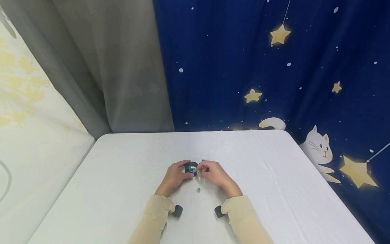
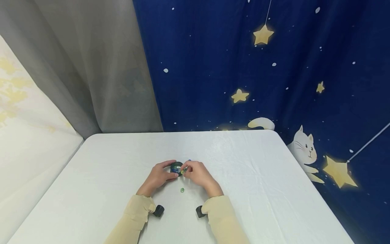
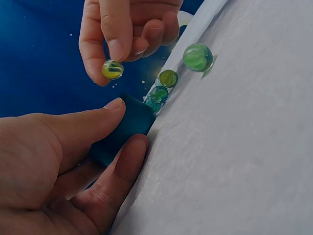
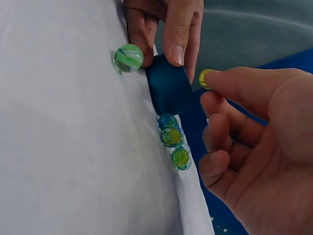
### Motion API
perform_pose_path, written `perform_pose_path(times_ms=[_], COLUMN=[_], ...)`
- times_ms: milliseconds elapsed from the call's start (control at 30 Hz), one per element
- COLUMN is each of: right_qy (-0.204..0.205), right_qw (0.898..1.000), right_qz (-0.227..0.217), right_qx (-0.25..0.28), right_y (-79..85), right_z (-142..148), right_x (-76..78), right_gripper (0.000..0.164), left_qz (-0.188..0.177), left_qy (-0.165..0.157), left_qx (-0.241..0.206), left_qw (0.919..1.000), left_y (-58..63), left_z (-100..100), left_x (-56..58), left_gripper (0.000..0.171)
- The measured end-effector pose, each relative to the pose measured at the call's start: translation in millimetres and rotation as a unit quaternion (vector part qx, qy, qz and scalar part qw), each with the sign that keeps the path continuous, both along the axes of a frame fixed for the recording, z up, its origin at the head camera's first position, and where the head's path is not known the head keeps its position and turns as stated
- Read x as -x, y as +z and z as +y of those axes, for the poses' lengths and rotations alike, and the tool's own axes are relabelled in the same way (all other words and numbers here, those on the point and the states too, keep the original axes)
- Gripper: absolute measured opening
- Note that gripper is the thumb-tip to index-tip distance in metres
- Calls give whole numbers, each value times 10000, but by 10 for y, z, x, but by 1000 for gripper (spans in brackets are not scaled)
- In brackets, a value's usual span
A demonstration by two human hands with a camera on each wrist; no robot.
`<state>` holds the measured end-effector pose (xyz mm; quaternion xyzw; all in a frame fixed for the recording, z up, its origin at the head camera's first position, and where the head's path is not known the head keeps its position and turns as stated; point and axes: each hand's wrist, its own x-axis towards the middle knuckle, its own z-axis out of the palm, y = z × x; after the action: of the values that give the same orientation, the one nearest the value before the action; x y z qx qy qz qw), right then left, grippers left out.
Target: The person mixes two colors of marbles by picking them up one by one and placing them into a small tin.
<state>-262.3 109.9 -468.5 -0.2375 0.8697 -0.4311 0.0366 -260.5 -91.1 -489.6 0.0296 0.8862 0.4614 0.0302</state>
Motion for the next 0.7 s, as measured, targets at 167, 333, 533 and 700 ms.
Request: perform_pose_path(times_ms=[167, 333, 533, 700], right_qy=[-249, -483, -788, -1082], right_qw=[9995, 9979, 9944, 9899], right_qz=[69, 218, 356, 491], right_qx=[193, 371, 603, 767], right_y=[-2, -5, -27, -35], right_z=[-32, -78, -129, -141], right_x=[0, -3, -9, -3], right_gripper=[19, 19, 18, 18], left_qz=[-23, -51, -64, -51], left_qy=[10, 26, 11, -17], left_qx=[-5, -44, -67, -106], left_qw=[10000, 10000, 10000, 9999], left_y=[-4, -9, -6, -1], left_z=[2, 3, 1, -2], left_x=[8, 13, 12, 12], left_gripper=[58, 58, 58, 58])
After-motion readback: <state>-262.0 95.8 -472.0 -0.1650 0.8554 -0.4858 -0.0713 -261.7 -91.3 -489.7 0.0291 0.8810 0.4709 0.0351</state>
